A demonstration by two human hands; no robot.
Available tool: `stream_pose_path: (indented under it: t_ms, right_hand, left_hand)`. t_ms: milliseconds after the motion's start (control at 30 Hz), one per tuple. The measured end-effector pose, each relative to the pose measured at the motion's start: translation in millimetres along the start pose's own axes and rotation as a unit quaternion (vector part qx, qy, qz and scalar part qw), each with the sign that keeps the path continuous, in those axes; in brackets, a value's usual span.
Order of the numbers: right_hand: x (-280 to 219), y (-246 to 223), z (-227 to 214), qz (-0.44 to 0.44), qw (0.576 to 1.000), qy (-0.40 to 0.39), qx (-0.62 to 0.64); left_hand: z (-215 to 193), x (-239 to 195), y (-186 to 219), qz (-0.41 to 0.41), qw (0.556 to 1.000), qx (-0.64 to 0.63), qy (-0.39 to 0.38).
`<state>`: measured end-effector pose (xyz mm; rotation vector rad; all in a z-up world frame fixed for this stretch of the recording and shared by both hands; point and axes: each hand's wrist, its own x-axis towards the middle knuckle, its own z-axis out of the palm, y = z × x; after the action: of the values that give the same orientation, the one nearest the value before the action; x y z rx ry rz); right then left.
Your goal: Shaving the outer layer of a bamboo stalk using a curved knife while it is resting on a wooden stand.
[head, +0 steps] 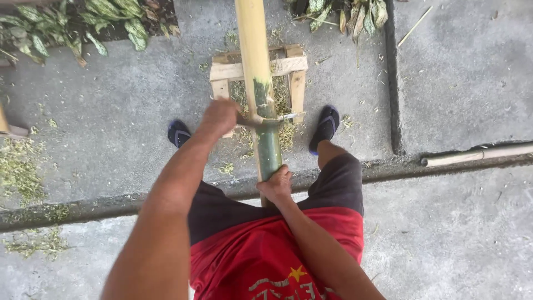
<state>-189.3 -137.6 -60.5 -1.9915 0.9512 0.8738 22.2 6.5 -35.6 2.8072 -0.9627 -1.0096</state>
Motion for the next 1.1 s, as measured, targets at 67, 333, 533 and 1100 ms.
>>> stream_pose_path:
  t_ms: [67,333,533,1100]
  right_hand:
    - [5,0,-3,0.005,1.0,-0.002,0.001]
    - [-4,1,-2,0.01,1.0,-0.01,0.002]
    - [-3,1,-2,0.012,0.999,-0.022,0.028]
    - [-1,-2,-2,-0.015,1.0,0.016,0.002]
  left_hand:
    - [13,13,-9,-0.021,0.997,-0.019,0.071]
    - [26,1,-3,-0.06,0.992,-0.047,0.097]
    - [33,2,-1,-0.032,0.973,-0.042,0.227]
    - [41,-3,15,0.066,0.981,0.052,0.177]
